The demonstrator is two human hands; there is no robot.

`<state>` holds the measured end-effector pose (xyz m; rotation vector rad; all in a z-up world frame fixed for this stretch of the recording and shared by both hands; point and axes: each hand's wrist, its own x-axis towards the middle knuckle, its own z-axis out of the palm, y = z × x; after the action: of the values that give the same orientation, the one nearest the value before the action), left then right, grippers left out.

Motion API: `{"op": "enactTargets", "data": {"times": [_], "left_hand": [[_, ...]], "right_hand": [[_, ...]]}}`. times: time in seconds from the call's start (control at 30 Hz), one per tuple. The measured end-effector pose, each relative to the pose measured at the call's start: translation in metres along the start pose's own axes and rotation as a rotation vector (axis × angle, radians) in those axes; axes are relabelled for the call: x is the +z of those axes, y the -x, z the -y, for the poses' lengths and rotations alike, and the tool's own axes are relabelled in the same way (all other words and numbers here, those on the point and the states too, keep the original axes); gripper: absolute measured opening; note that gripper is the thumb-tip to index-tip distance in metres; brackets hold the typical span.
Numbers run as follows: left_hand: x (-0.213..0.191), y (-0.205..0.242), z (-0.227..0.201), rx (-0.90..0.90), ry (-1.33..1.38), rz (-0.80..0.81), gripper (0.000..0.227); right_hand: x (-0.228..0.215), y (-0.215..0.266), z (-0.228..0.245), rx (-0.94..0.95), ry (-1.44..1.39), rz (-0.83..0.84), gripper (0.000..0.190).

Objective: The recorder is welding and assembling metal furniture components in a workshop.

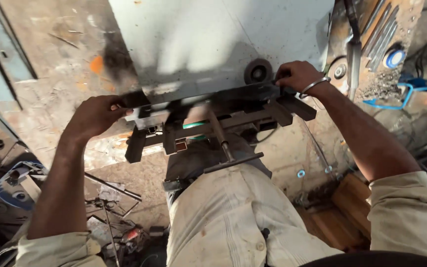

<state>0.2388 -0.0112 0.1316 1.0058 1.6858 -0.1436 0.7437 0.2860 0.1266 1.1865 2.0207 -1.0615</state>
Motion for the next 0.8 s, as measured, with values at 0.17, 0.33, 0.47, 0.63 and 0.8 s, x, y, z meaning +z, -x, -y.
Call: {"op": "enactTargets", "data": {"times": [0.17,0.33,0.47,0.63,0.8], "left_hand": [[0.018,-0.008,0.001,0.145,-0.109,-0.019,0.04],[0.018,-0.001,-0.014,0.1,-0.207,-0.03,0.039],[0.023,-0.001,-0.009,0.228,-0.266,-0.081,0.035],[0.024,-0.002,-0.008,0.325,-0.251,-0.107,0.033],[0.025,0.001,-0.01,0.376,-0.217,-0.129,0.025]], "right_hand": [[0.001,0.004,0.004,0.0,0.121,0.008,0.028],[0.0,-0.002,-0.001,-0.018,0.34,0.054,0.025],[0.001,0.002,-0.004,-0.112,0.391,0.007,0.023],[0.002,0.009,-0.005,-0.188,0.317,-0.095,0.026],[0.006,0.014,-0.009,-0.191,0.329,-0.079,0.025]]}}
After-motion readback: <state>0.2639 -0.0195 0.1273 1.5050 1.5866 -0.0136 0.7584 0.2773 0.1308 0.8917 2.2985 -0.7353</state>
